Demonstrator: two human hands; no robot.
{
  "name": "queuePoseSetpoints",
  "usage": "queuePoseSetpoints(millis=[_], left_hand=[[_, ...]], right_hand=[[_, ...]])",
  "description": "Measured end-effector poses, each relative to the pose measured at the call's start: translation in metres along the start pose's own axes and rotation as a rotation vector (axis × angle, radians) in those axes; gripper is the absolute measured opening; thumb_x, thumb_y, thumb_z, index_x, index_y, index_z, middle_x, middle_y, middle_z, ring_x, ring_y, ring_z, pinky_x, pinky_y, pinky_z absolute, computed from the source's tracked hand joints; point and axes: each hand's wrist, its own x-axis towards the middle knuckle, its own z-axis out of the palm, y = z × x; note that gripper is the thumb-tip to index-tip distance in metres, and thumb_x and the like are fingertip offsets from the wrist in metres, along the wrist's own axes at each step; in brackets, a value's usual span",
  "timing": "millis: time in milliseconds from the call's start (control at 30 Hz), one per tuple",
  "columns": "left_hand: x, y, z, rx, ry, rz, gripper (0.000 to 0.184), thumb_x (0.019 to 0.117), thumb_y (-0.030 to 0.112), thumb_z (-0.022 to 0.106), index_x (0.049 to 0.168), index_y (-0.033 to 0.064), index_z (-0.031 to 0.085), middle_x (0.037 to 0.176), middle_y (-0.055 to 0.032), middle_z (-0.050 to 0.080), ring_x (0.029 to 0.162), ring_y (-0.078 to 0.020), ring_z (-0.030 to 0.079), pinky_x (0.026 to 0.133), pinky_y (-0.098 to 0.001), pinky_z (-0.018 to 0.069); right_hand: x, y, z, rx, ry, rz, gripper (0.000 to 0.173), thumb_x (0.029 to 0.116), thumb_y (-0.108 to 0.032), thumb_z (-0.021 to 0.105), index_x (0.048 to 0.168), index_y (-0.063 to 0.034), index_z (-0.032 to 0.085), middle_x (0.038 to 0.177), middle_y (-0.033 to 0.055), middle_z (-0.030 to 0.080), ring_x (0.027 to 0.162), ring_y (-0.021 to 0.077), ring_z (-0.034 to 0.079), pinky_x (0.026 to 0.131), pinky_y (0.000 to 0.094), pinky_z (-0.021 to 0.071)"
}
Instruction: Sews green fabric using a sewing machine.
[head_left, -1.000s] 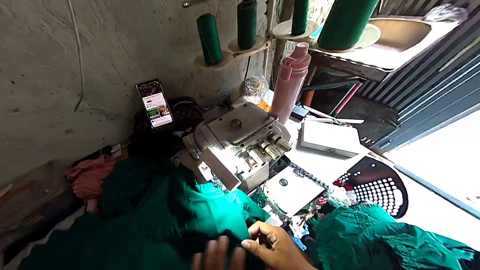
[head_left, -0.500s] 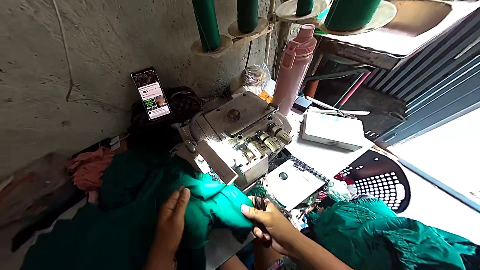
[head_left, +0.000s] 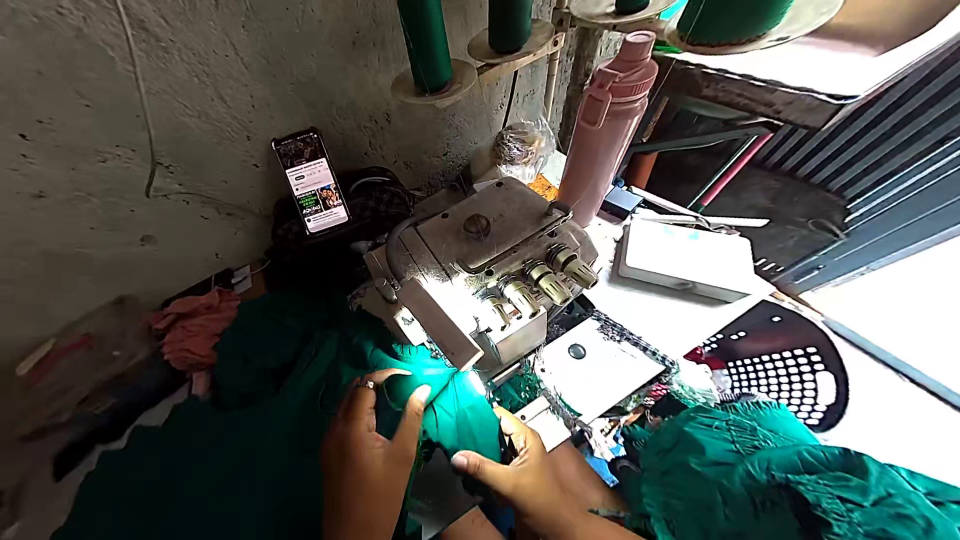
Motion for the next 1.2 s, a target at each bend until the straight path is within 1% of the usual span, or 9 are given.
queuePoseSetpoints(millis=[133, 267, 400, 467, 767, 933, 1000, 1100, 1200], left_hand=[[0.004, 0.003, -0.001, 0.092, 0.049, 0.064, 0.031, 0.0939, 0.034, 0.063, 0.095, 0.0047, 0.075, 0.088, -0.0059, 0.07, 0.085, -0.0089, 0.065, 0.079, -0.0242, 0.0508], [-0.01, 0.026, 0.002, 0.089, -0.037, 0.203, 0.028, 0.1003, 0.027, 0.058, 0.095, 0.0014, 0.069, 0.105, -0.014, 0.073, 0.104, -0.0238, 0.067, 0.092, -0.0353, 0.0522], [-0.052, 0.044, 0.034, 0.132, -0.119, 0.221, 0.024, 0.0989, 0.015, 0.055, 0.092, -0.0032, 0.069, 0.114, -0.0178, 0.075, 0.115, -0.0365, 0.069, 0.1, -0.0469, 0.0535], [-0.063, 0.041, 0.045, 0.191, -0.089, 0.218, 0.025, 0.0992, 0.015, 0.053, 0.093, -0.0011, 0.07, 0.117, -0.0151, 0.075, 0.118, -0.0385, 0.068, 0.103, -0.0518, 0.0507], [-0.048, 0.026, 0.055, 0.205, -0.014, 0.261, 0.026, 0.0951, 0.02, 0.059, 0.085, 0.0036, 0.077, 0.111, -0.0133, 0.077, 0.115, -0.0371, 0.07, 0.102, -0.0496, 0.0515], [-0.022, 0.003, 0.047, -0.006, -0.053, 0.252, 0.032, 0.097, 0.031, 0.061, 0.082, 0.0078, 0.076, 0.097, -0.0095, 0.076, 0.113, -0.022, 0.069, 0.105, -0.0343, 0.0493], [-0.005, -0.011, 0.041, -0.133, -0.11, 0.234, 0.032, 0.096, 0.027, 0.06, 0.075, 0.0049, 0.073, 0.099, -0.0118, 0.076, 0.108, -0.0148, 0.068, 0.098, -0.0257, 0.0499], [0.012, -0.03, 0.026, -0.361, -0.267, 0.176, 0.047, 0.1061, 0.026, 0.043, 0.091, -0.0047, 0.074, 0.109, -0.0111, 0.074, 0.114, -0.0049, 0.065, 0.104, -0.0206, 0.0471], [-0.007, -0.019, 0.009, -0.256, -0.298, 0.257, 0.078, 0.1042, 0.065, 0.025, 0.112, 0.0025, 0.072, 0.124, -0.0116, 0.071, 0.131, -0.0148, 0.058, 0.118, -0.0395, 0.038]], right_hand=[[0.018, 0.027, -0.004, -0.155, 0.095, -0.124, 0.03, 0.0787, -0.02, 0.084, 0.099, -0.0044, 0.067, 0.085, -0.0017, 0.072, 0.079, 0.0013, 0.069, 0.073, 0.0204, 0.0586], [0.017, 0.029, -0.004, -0.206, 0.106, -0.189, 0.032, 0.0801, -0.023, 0.083, 0.1, -0.0038, 0.065, 0.085, -0.0012, 0.073, 0.079, 0.0002, 0.069, 0.073, 0.0201, 0.0585], [-0.002, 0.012, -0.011, -0.154, 0.023, -0.239, 0.021, 0.103, -0.024, 0.06, 0.105, -0.0036, 0.063, 0.081, -0.0057, 0.067, 0.073, -0.0073, 0.062, 0.068, 0.0123, 0.0528], [-0.005, 0.008, -0.013, -0.15, 0.033, -0.236, 0.015, 0.1038, -0.018, 0.056, 0.102, -0.0042, 0.063, 0.076, -0.007, 0.065, 0.067, -0.0083, 0.059, 0.064, 0.0103, 0.0497], [0.012, 0.0, -0.012, -0.21, 0.042, -0.186, 0.014, 0.1018, -0.013, 0.055, 0.101, -0.004, 0.065, 0.072, -0.0077, 0.061, 0.061, -0.0078, 0.053, 0.059, 0.0098, 0.0445], [0.016, -0.006, -0.01, -0.106, -0.002, -0.087, 0.012, 0.1024, -0.019, 0.059, 0.096, -0.0089, 0.061, 0.068, -0.0109, 0.056, 0.057, -0.0068, 0.05, 0.055, 0.0112, 0.0422], [0.015, -0.014, -0.011, -0.003, -0.03, 0.025, 0.009, 0.1018, -0.016, 0.06, 0.097, -0.0084, 0.061, 0.074, -0.0079, 0.062, 0.055, -0.0024, 0.06, 0.051, 0.0154, 0.0535], [0.012, -0.023, -0.016, 0.008, -0.061, 0.169, 0.009, 0.0971, -0.016, 0.068, 0.096, -0.0085, 0.065, 0.084, -0.0058, 0.064, 0.054, -0.0012, 0.057, 0.051, 0.0162, 0.0536], [0.01, -0.025, -0.021, -0.046, -0.081, 0.173, 0.011, 0.0914, -0.016, 0.073, 0.096, -0.0102, 0.066, 0.077, -0.0089, 0.063, 0.053, -0.0048, 0.052, 0.049, 0.0133, 0.0453]])
